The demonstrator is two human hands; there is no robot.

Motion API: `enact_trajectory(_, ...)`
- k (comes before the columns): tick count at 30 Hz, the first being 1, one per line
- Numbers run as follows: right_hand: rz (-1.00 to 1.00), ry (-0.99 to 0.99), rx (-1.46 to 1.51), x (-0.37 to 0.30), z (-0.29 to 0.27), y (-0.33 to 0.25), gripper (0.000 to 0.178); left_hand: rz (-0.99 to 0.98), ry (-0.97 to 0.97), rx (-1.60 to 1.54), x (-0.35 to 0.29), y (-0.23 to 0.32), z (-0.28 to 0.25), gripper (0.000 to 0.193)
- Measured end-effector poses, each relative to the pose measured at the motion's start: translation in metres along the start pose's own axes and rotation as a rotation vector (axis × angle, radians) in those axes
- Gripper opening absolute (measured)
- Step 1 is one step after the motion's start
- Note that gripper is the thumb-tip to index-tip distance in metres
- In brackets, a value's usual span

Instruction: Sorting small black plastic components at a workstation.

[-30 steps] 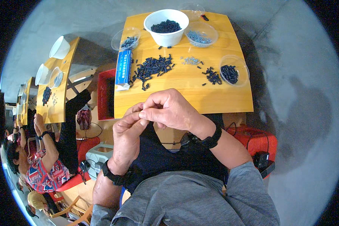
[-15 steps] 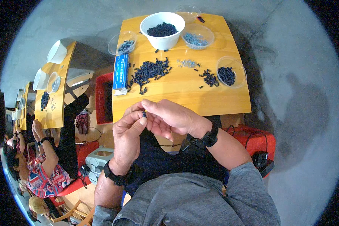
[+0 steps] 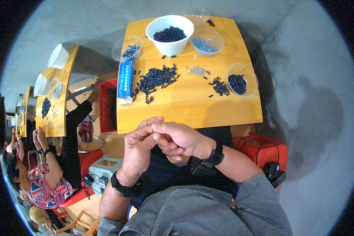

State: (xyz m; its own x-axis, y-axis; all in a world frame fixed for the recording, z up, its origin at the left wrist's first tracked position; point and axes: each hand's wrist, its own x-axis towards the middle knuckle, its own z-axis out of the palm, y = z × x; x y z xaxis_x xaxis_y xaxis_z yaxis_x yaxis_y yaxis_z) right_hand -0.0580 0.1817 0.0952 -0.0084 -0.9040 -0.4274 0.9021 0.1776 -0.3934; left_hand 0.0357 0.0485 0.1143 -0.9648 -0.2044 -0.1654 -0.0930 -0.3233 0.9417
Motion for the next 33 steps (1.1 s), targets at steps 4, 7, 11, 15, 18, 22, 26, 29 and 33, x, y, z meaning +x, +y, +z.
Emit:
enact_trajectory(4, -0.094, -0.002, 0.091, 0.001, 0.0, 0.01, 0.048, -0.054, 0.012, -0.044, 0.002, -0.007, 0.0, 0.021)
enact_trajectory(7, -0.127, 0.071, 0.243, 0.011, -0.003, 0.025, 0.044, -0.093, 0.029, -0.062, 0.005, -0.015, -0.004, 0.021)
enact_trajectory(11, -0.153, 0.136, 0.188, 0.007, -0.009, 0.028, 0.041, -0.233, 0.008, -0.041, 0.007, -0.024, -0.005, 0.02)
enact_trajectory(15, -0.316, 0.652, -0.618, -0.026, -0.017, -0.011, 0.038, -0.222, 0.008, -0.115, 0.02, -0.031, 0.014, 0.022)
enact_trajectory(18, -0.701, 1.027, -1.196, -0.058, -0.053, -0.052, 0.035, -0.251, 0.076, -0.041, 0.028, -0.044, 0.013, 0.023)
enact_trajectory(22, -0.612, 1.423, -1.526, -0.099, -0.08, -0.098, 0.033, -0.297, 0.151, 0.127, 0.034, -0.071, -0.014, 0.025)
enact_trajectory(26, -0.467, 1.531, -1.647, -0.115, -0.118, -0.112, 0.034, -0.24, 0.211, 0.291, 0.047, -0.08, -0.031, 0.024)
enact_trajectory(29, -0.404, 1.539, -1.698, -0.108, -0.116, -0.114, 0.031, -0.251, 0.247, 0.281, 0.055, -0.079, -0.04, 0.023)
enact_trajectory(33, -0.69, 1.405, -1.692, -0.086, -0.122, -0.11, 0.02, -0.305, 0.276, 0.171, 0.062, -0.081, -0.049, 0.019)
